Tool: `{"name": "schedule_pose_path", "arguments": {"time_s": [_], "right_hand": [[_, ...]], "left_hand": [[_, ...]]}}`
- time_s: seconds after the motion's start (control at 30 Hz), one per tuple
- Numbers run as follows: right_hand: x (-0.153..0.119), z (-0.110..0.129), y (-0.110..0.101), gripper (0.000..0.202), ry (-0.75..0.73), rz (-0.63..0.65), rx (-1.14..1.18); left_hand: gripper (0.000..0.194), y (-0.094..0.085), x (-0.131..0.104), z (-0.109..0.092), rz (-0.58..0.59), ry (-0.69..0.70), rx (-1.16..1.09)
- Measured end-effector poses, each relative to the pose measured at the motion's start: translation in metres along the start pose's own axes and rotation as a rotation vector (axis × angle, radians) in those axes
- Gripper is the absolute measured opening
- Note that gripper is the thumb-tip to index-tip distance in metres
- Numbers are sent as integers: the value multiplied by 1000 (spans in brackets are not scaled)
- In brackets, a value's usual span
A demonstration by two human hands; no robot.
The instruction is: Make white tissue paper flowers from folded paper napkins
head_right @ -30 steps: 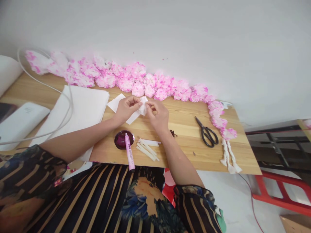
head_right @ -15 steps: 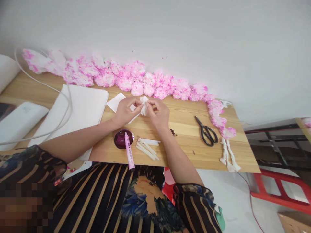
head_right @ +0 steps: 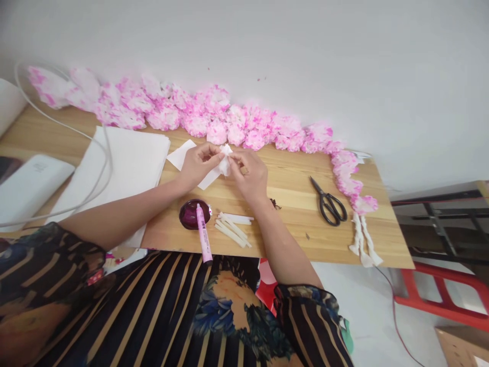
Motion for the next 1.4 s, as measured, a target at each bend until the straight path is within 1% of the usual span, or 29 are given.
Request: {"name": "schedule_pose_path", "arguments": {"time_s": [0.07, 0.13, 0.23, 0.37, 0.47, 0.53, 0.63, 0.7, 0.8, 0.93, 1.03, 1.1, 1.17, 1.23, 1.3, 1.4], "right_hand": [[0, -2, 1, 15, 31, -2, 18], [1, -4, 2, 16, 93, -3, 36], [2, -6, 2, 19, 168, 11, 57], [1, -4, 1, 19, 135, 54, 1], [1, -3, 0, 16, 136, 38, -34], [1, -4, 0, 16, 187, -2, -1], [3, -6, 0, 17, 241, -61, 62], [3, -6, 0, 17, 220, -65, 64], [2, -5, 0, 16, 139, -27, 13], [0, -2, -1, 15, 42, 29, -55], [0, 1, -1, 14, 13, 43, -39], [1, 0, 0, 14, 60, 25, 9], [2, -5, 1, 14, 161, -20, 93], [3, -14, 2, 18, 267, -81, 200], [4, -25, 3, 22, 347, -122, 301], [6, -35, 4, 27, 463, -109, 455]], "left_hand": [[13, -1, 1, 1, -7, -8, 5], [11, -1, 2, 2, -12, -10, 5], [10, 0, 1, 1, -20, 17, 25], [15, 1, -4, -5, 5, 103, 126], [17, 3, -7, -8, 38, 149, 159], [14, 3, -6, -5, 31, 118, 128], [12, 3, -3, 1, 12, 18, 33], [14, 3, -2, 4, 21, -25, -40], [19, 2, -2, 3, 32, -36, -110], [19, 2, -1, 3, 19, -53, -112], [18, 1, 2, 8, 12, -97, -127], [17, -1, 3, 9, 16, -145, -178], [18, -2, 4, 9, 22, -187, -238], [19, -3, 4, 7, 22, -200, -270], [20, -4, 3, 4, 23, -178, -262], [22, -4, 1, 0, 44, -107, -215]]}}
Point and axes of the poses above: each hand's wrist, its own x-axis towards the middle knuckle, its own y-axis out of the palm, z = x × y, the point moved 1 cm from there along x, towards the middle knuckle, and after that the axes turned 1 degree about z, right-handed, at the moved point
